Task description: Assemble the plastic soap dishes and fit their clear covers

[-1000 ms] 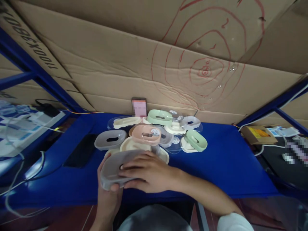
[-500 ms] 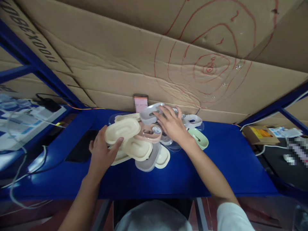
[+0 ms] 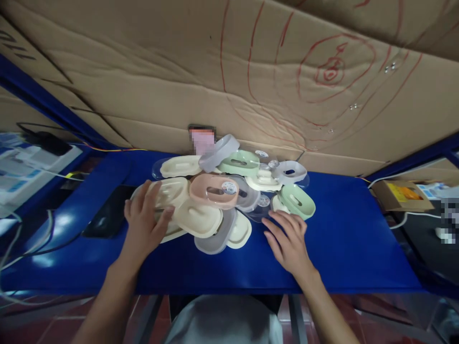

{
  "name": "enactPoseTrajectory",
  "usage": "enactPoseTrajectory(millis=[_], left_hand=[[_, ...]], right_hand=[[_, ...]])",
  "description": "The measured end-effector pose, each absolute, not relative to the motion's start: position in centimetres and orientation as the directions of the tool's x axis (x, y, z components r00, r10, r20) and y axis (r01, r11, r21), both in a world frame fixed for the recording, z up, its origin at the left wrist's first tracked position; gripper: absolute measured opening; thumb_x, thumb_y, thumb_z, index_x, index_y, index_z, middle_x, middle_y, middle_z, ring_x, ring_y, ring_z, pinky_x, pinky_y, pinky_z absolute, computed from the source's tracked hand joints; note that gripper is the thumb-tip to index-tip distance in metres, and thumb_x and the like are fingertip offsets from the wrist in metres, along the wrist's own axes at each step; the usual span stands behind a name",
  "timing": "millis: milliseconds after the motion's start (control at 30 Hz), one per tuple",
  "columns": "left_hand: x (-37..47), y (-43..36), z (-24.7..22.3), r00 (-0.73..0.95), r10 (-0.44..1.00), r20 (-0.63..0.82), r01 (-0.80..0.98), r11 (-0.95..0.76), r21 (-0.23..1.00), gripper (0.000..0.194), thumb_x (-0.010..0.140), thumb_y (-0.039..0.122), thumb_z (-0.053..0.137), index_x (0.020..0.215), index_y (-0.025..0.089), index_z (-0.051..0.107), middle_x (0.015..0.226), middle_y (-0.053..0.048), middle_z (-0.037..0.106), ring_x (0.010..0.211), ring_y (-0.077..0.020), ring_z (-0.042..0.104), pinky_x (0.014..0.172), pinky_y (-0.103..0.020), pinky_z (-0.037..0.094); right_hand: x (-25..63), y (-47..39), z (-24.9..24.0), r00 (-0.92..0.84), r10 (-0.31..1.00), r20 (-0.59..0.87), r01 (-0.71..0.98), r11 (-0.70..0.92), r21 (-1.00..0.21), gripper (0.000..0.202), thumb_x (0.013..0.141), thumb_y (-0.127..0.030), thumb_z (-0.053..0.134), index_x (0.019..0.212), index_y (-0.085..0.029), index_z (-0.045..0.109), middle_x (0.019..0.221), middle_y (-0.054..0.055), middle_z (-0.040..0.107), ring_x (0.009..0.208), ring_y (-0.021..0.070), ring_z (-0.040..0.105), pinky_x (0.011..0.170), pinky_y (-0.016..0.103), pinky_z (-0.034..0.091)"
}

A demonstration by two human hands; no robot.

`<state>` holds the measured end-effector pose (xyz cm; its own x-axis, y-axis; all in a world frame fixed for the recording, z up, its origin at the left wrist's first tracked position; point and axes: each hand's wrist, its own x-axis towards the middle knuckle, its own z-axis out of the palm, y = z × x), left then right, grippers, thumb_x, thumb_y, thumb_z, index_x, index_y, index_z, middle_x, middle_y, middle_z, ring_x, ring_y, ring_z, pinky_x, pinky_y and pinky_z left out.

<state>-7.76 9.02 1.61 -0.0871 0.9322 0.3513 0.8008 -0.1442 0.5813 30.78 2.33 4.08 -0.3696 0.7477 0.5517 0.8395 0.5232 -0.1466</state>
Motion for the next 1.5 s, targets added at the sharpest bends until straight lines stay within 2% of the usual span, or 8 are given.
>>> enactPoseTrajectory(millis=[233,367,500,667,800,967,1233,1500], left_hand=[[-9.0,6.7,1.6,-0.209,0.810,0.549,0.847,-0.130,0.515,0.053,0.103,0.041,0.065,0.152,0.021,0.055,0.170,-0.020,0.036,0.158,-0.0429,0.035,0.127,-0.066,0.030],[-5.7,4.3,2.8,-0.207,0.685,0.699,0.816,-0.274,0.510,0.011,0.107,0.027,0.060,0.113,0.021,0.066,0.111,-0.007,0.069,0.115,-0.0259,0.067,0.104,-0.047,0.052],[1.0,1.5,5.1,0.189,0.688,0.700,0.527,-0.673,0.519,0.040,0.115,0.037,0.039,0.079,0.022,0.050,0.072,0.001,0.057,0.072,-0.0159,0.060,0.071,-0.036,0.048],[4.7,0.4,5.2,0.372,0.655,0.658,0.486,-0.742,0.463,0.047,0.116,0.041,0.030,0.084,0.021,0.059,0.091,-0.006,0.071,0.090,-0.0212,0.067,0.079,-0.040,0.049],[1.2,0.8,3.1,0.159,0.814,0.559,0.747,-0.469,0.471,0.035,0.105,0.012,0.051,0.136,0.021,0.064,0.131,-0.013,0.070,0.125,-0.0256,0.065,0.105,-0.044,0.048],[-3.1,1.2,0.2,0.185,0.860,0.476,0.891,-0.350,0.287,0.045,0.103,0.012,0.054,0.146,0.024,0.058,0.152,-0.014,0.063,0.147,-0.0333,0.054,0.120,-0.054,0.035],[-3.3,0.1,-0.8,0.167,0.794,0.584,0.833,-0.431,0.348,0.016,0.103,0.018,0.065,0.117,0.025,0.067,0.126,-0.008,0.076,0.129,-0.0271,0.068,0.120,-0.052,0.038],[-1.1,-2.9,0.2,0.195,0.762,0.617,0.701,-0.549,0.456,0.024,0.100,0.010,0.067,0.119,0.025,0.069,0.119,-0.006,0.076,0.114,-0.0212,0.072,0.110,-0.045,0.053]], right_hand=[[33.1,-5.2,0.2,0.072,0.852,0.518,0.902,0.167,-0.398,0.029,0.107,-0.027,0.059,0.135,-0.025,0.069,0.138,0.013,0.069,0.132,0.0337,0.062,0.109,0.054,0.043],[33.2,-6.5,-1.2,0.113,0.856,0.505,0.842,0.188,-0.506,0.023,0.108,-0.023,0.057,0.124,-0.026,0.072,0.108,0.008,0.075,0.107,0.0279,0.070,0.096,0.049,0.049],[31.3,-6.4,-1.3,0.102,0.858,0.503,0.632,0.335,-0.699,0.022,0.112,-0.023,0.048,0.097,-0.024,0.063,0.069,-0.003,0.056,0.065,0.0169,0.057,0.065,0.034,0.044],[26.3,-5.0,0.4,-0.222,0.832,0.509,0.533,0.540,-0.651,0.056,0.116,-0.056,0.031,0.072,-0.023,0.044,0.060,-0.004,0.047,0.057,0.0137,0.046,0.067,0.036,0.040],[23.0,-5.1,1.1,-0.334,0.833,0.442,0.570,0.552,-0.608,0.040,0.116,-0.046,0.039,0.108,-0.022,0.069,0.101,0.007,0.075,0.100,0.0219,0.069,0.092,0.041,0.049],[20.3,-4.8,0.6,-0.482,0.792,0.376,0.720,0.602,-0.346,0.040,0.111,-0.032,0.052,0.151,-0.028,0.058,0.158,0.009,0.059,0.143,0.0269,0.052,0.120,0.048,0.035],[20.4,-4.3,0.0,-0.345,0.836,0.425,0.769,0.512,-0.382,0.029,0.106,-0.022,0.062,0.132,-0.032,0.071,0.116,0.004,0.075,0.120,0.0227,0.062,0.124,0.048,0.025],[29.8,-8.4,-0.3,-0.217,0.902,0.372,0.875,0.349,-0.335,0.038,0.109,-0.019,0.049,0.142,-0.031,0.063,0.154,0.011,0.056,0.147,0.0328,0.049,0.115,0.056,0.036]])
